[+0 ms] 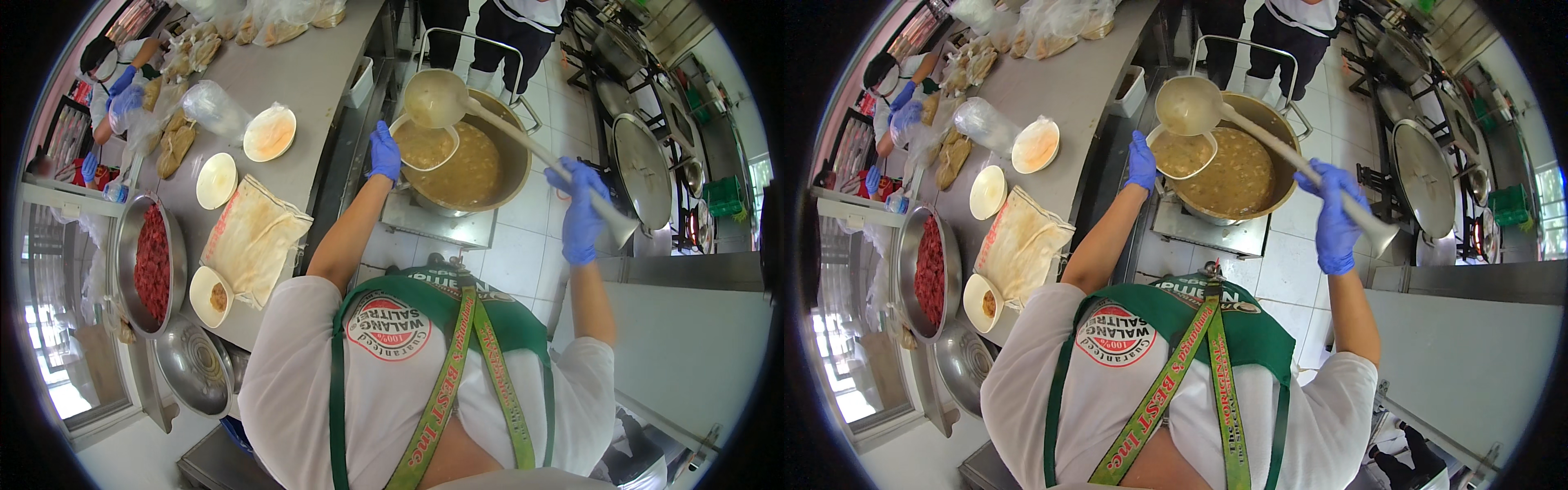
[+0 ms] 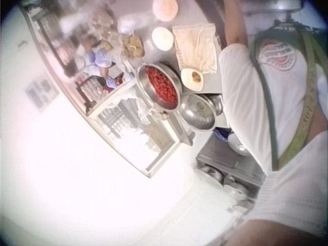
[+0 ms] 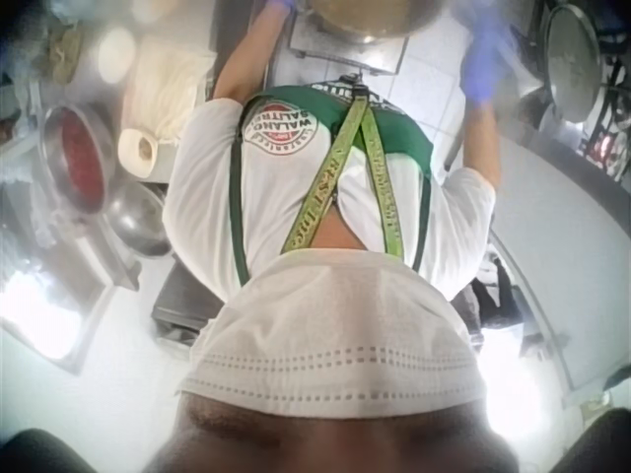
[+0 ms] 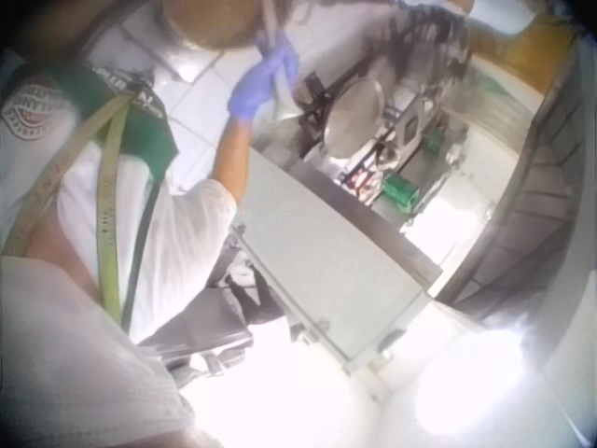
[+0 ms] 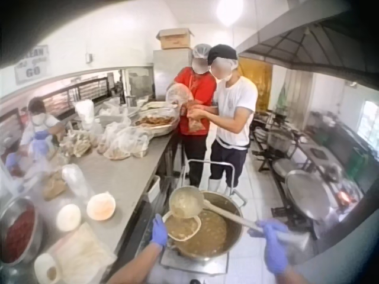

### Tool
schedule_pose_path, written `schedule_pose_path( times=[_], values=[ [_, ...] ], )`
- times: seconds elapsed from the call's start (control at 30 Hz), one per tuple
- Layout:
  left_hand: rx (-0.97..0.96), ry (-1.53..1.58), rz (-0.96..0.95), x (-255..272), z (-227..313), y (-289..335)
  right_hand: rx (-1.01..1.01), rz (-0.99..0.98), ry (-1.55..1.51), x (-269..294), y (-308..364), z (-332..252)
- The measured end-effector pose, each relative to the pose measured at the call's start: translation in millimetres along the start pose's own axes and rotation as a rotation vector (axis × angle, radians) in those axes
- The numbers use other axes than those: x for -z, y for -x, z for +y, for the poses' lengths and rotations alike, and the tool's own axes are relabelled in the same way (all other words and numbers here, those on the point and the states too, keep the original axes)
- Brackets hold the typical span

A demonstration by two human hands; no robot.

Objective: The person ladles a thick soup from a large pot into disposable bowls and places them on a stainless steel counter. They also handle plastic bags and other bowls while working alongside other staff in a busy kitchen.

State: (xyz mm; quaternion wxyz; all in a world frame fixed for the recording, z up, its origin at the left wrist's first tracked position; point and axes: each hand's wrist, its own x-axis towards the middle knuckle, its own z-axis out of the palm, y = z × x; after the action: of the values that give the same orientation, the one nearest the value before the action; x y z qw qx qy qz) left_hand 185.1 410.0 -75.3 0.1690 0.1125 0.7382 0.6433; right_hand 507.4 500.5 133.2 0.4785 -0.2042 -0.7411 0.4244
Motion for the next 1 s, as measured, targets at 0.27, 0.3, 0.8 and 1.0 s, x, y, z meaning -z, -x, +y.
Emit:
schedule_pose_path(
  times=[0.27,0.3,0.8,1.0],
  values=[
    [-0.019,0.116,-0.006,17.3,-33.0,-18.0,-0.034,0.001,0.062,23.9,-4.5,22.3],
    [-0.014,0.118,-0.021,15.1,-26.0,-9.5,0.093,-0.096,0.185,27.5,9.9,43.4],
    [0.056,0.295,0.006,98.8,8.6,39.8,-0.413,-0.905,0.531,-53.8,-11.4,216.6],
    [0.043,0.199,0.044,120.4,9.0,56.9,-0.128,-0.928,0.583,-87.9,-8.5,278.1]
  ],
)
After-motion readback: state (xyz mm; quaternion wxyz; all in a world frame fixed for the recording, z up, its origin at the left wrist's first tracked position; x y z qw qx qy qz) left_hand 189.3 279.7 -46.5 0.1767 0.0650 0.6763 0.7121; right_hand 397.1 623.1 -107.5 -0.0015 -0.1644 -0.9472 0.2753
